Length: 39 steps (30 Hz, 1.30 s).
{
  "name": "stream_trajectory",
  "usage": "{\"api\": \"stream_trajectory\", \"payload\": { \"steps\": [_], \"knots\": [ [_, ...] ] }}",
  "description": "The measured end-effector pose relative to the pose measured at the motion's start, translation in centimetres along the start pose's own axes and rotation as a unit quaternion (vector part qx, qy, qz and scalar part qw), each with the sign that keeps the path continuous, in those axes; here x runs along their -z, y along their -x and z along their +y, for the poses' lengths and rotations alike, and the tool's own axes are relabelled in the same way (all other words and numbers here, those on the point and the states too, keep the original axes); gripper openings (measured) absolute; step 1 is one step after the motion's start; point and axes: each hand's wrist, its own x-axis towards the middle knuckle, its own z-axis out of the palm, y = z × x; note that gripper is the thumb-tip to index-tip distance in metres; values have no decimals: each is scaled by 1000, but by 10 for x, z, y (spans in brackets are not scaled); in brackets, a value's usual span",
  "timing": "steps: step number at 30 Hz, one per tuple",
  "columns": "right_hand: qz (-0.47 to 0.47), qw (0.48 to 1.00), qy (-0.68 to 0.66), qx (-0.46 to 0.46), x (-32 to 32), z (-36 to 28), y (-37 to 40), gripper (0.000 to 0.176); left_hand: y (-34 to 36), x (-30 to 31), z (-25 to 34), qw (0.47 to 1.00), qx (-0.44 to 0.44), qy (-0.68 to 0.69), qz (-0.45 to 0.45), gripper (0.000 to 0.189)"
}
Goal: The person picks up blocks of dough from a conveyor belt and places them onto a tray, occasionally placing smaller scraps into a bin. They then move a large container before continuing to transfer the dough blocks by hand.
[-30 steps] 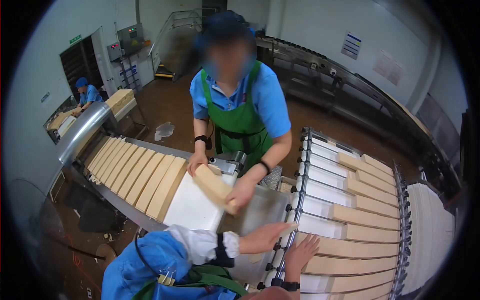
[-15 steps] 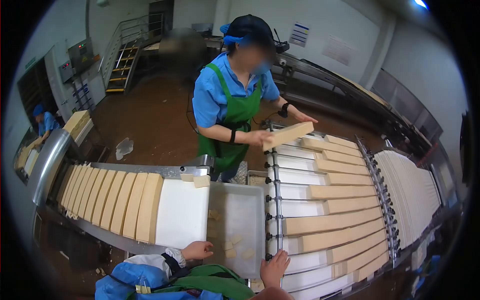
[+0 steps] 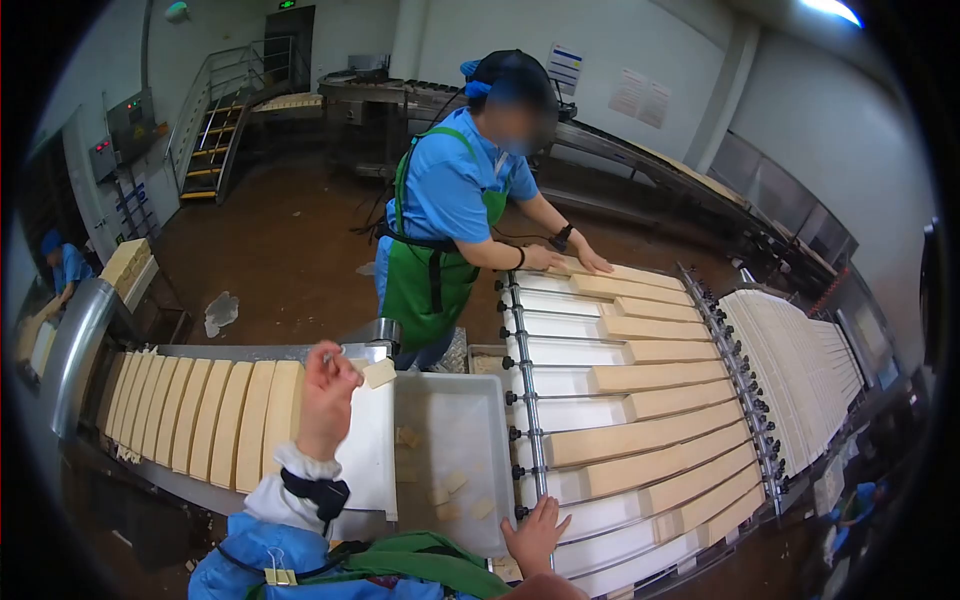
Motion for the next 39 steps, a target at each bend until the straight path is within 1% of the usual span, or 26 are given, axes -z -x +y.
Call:
{"api": "stream_trajectory", "payload": {
  "steps": [1, 2, 4, 5, 8, 11, 12, 14, 15, 16, 17, 18, 19, 20, 21, 23, 25, 26, 27, 29, 30, 33, 34, 37, 38, 39],
  "knots": [
    [4, 1000, -5, 2, -3, 1, 1, 107, -13, -12, 25, 983, 42, 169, -66, 37],
    [6, 1000, -9, 6, -4, 2, 4, 107, -18, -18, 36, 931, 82, 332, -125, 32],
    [-11, 1000, -18, -9, 3, -1, 7, 106, -23, -28, 25, 925, 55, 258, -272, 32],
    [-15, 1000, -24, -12, 5, -4, 1, 106, -29, -35, 21, 913, 36, 215, -345, 32],
    [-9, 1000, -18, -5, 5, -5, 1, 105, -39, -71, 38, 845, 72, 275, -453, 27],
    [0, 1000, 1, -1, -4, -2, 1, 105, -45, -117, 60, 754, 13, 354, -553, 22],
    [-9, 1000, -16, -1, -4, -3, 3, 106, -41, -123, 56, 749, 32, 283, -599, 23],
    [-18, 999, -41, -3, 0, 1, 1, 109, -31, -132, 37, 718, 63, 143, -678, 25],
    [-27, 999, -27, 4, -2, 4, 1, 110, -19, -118, 16, 683, 154, -22, -713, 28],
    [-32, 999, -14, 9, -6, 6, 1, 110, 0, -90, -22, 622, 237, -188, -723, 32],
    [-36, 999, 0, 13, -6, 8, 1, 110, 36, -40, -82, 653, 257, -233, -673, 37],
    [-50, 999, 11, 9, -1, 6, 0, 111, 56, -3, -107, 611, 306, -354, -639, 38],
    [-28, 999, 20, 15, 9, -1, -1, 110, 93, 54, -140, 700, 312, -283, -577, 37],
    [-7, 999, 29, 22, 22, -11, -3, 109, 114, 77, -125, 703, 335, -324, -537, 37],
    [8, 999, 39, 29, 31, -21, -2, 108, 134, 94, -110, 693, 388, -361, -488, 36],
    [21, 995, -3, 97, 30, -34, -9, 97, 166, 127, -97, 672, 493, -367, -414, 35],
    [13, 984, -44, 171, 18, -50, -13, 89, 186, 137, -82, 680, 481, -403, -379, 35],
    [-7, 979, -43, 199, 7, -58, -14, 83, 193, 140, -80, 684, 475, -421, -361, 35],
    [-27, 973, -41, 227, -3, -65, -14, 77, 198, 145, -79, 700, 492, -402, -327, 35],
    [-65, 955, -69, 282, -11, -80, -16, 72, 212, 151, -79, 729, 525, -361, -249, 34],
    [-84, 943, -86, 312, -15, -86, -17, 69, 215, 148, -72, 737, 518, -368, -230, 30],
    [-89, 923, -92, 363, -27, -100, -16, 59, 231, 154, -59, 754, 526, -366, -142, 29],
    [-90, 917, -100, 374, -27, -107, -16, 57, 236, 156, -51, 786, 479, -373, -117, 28],
    [-87, 891, -147, 421, -27, -134, -20, 50, 246, 163, -29, 799, 466, -380, 5, 28],
    [-83, 876, -177, 441, -25, -149, -23, 49, 262, 187, -42, 815, 451, -362, 35, 36],
    [-81, 859, -209, 461, -23, -167, -25, 47, 265, 190, -37, 819, 429, -374, 79, 42]
  ]
}}
